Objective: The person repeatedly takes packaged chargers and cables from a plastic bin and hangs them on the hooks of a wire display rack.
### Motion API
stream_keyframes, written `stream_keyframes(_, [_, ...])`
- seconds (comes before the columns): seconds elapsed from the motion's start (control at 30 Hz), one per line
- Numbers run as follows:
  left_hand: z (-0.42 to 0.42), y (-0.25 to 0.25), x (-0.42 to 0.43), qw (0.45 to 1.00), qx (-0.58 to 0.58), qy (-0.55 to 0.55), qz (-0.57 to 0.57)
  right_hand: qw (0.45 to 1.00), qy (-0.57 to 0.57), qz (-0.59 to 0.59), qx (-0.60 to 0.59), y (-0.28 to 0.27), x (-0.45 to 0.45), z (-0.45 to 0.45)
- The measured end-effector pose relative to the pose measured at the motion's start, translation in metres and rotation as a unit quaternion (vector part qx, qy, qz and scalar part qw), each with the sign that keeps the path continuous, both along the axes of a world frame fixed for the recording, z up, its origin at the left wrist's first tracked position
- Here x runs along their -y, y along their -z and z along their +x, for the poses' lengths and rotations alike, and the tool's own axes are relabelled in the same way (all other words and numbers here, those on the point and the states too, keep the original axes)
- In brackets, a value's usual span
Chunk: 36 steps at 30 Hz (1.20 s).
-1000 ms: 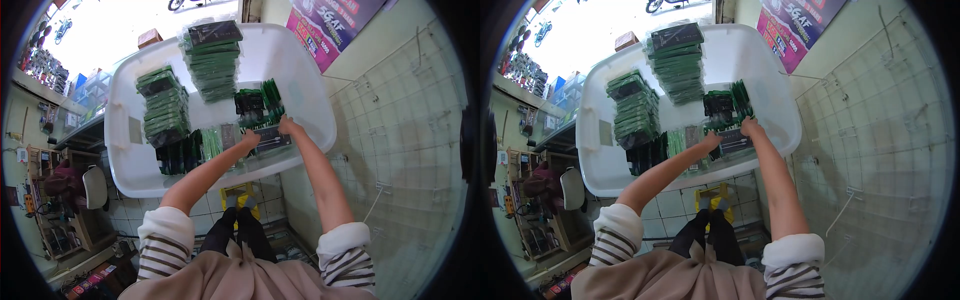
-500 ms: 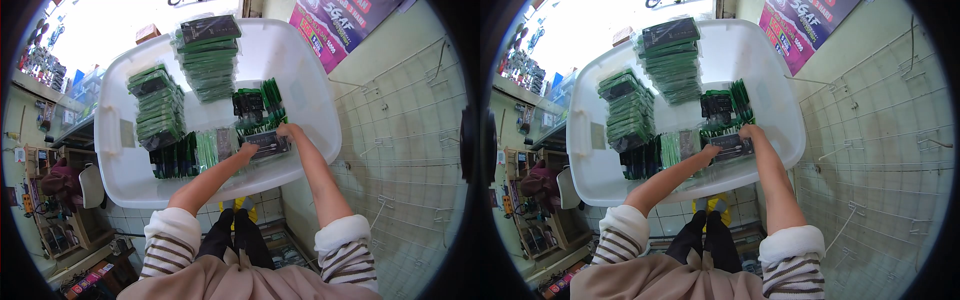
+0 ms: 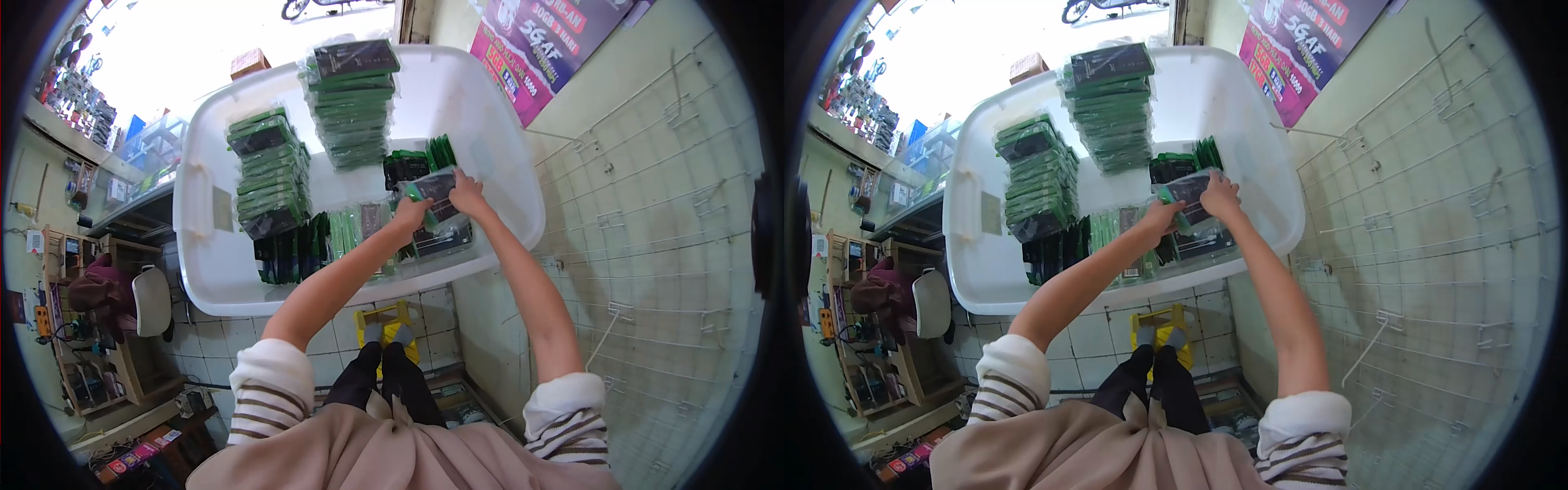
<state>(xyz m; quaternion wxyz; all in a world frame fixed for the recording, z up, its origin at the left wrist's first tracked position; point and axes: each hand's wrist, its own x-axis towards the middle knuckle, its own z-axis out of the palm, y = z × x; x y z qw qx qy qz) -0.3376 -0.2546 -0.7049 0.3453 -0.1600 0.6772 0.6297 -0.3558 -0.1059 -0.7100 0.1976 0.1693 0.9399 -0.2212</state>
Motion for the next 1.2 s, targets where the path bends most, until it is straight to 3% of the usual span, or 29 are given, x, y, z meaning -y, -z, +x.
stream_keyframes(0.07, [0.006, -0.032, 0.020, 0.992, -0.021, -0.035, 0.117, 0.984, -0.011, 0.039, -0.176, -0.063, 0.022, 0.024])
stream_keyframes(0.13, [0.019, -0.061, 0.037, 0.985, -0.045, -0.050, 0.162, 0.939, -0.057, 0.092, -0.327, -0.092, 0.036, 0.039])
stream_keyframes(0.23, [0.045, -0.104, 0.064, 0.961, -0.100, -0.072, 0.246, 0.872, -0.082, 0.091, -0.473, -0.159, 0.057, 0.070])
stream_keyframes(0.33, [0.070, -0.136, 0.087, 0.938, -0.146, -0.078, 0.304, 0.757, 0.001, 0.058, -0.651, -0.221, 0.053, 0.100])
stream_keyframes(0.4, [0.084, -0.151, 0.094, 0.930, -0.161, -0.076, 0.322, 0.762, 0.062, -0.104, -0.637, -0.250, 0.050, 0.112])
stream_keyframes(0.43, [0.090, -0.157, 0.096, 0.922, -0.174, -0.076, 0.336, 0.756, 0.060, -0.103, -0.644, -0.252, 0.046, 0.110])
stream_keyframes(0.5, [0.102, -0.173, 0.098, 0.914, -0.196, -0.074, 0.347, 0.752, -0.009, -0.331, -0.571, -0.256, 0.042, 0.103])
stream_keyframes(0.53, [0.104, -0.175, 0.097, 0.911, -0.203, -0.069, 0.351, 0.747, -0.013, -0.327, -0.578, -0.261, 0.045, 0.106])
stream_keyframes(0.63, [0.106, -0.183, 0.088, 0.868, -0.231, -0.066, 0.434, 0.711, -0.029, -0.458, -0.533, -0.282, 0.060, 0.124])
stream_keyframes(0.87, [0.109, -0.203, 0.054, 0.850, -0.238, -0.027, 0.470, 0.676, -0.012, -0.454, -0.580, -0.311, 0.059, 0.152])
stream_keyframes(0.97, [0.107, -0.228, 0.044, 0.828, -0.449, -0.114, 0.317, 0.674, -0.032, -0.389, -0.627, -0.339, 0.055, 0.167])
stream_keyframes(1.07, [0.084, -0.285, 0.038, 0.715, -0.643, -0.081, 0.263, 0.682, -0.035, -0.325, -0.654, -0.387, 0.058, 0.192])
stream_keyframes(1.2, [0.062, -0.387, 0.009, 0.548, -0.734, 0.072, 0.396, 0.650, -0.089, -0.206, -0.726, -0.449, 0.053, 0.197])
